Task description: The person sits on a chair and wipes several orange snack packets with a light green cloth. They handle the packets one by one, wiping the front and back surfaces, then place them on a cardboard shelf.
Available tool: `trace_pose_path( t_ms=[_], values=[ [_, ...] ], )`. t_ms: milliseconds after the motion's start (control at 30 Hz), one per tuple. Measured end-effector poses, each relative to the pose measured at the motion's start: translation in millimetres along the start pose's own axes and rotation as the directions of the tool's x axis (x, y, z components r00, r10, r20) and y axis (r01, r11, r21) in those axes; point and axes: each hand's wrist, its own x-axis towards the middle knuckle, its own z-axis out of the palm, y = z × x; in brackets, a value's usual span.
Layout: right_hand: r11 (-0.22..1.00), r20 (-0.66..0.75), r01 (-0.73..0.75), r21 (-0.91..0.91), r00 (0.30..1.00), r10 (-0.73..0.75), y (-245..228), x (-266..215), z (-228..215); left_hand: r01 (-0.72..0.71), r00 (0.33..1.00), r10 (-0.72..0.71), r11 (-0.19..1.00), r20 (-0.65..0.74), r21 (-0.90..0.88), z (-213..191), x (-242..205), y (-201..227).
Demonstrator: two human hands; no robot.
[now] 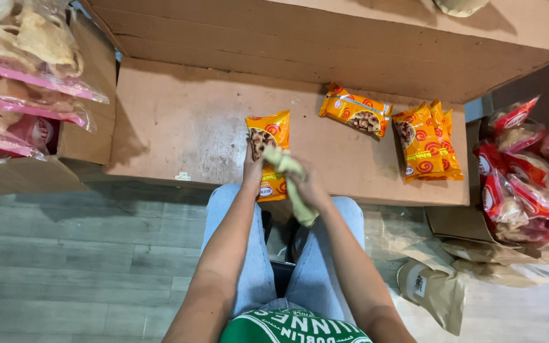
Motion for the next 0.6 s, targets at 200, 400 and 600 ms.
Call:
trace_pose_path(
  t_ms=[200,400,600],
  values=[
    [0.948,-0.254,0.285,-0.142,0.915,-0.313,-13,76,-6,0.153,0.984,-0.169,0.966,0.059,0.207,8,-14,18],
    [0.948,-0.052,0.105,-0.301,0.991,-0.126,-34,33,16,0.18,0.983,-0.18,0.953,-0.019,0.243,15,-16,40],
    [0.934,0.099,0.055,-0.354,0.995,-0.022,-12,-27,-6,0.02,0.999,-0.019,0.999,-0.04,0.037,18,-14,23]
  ],
)
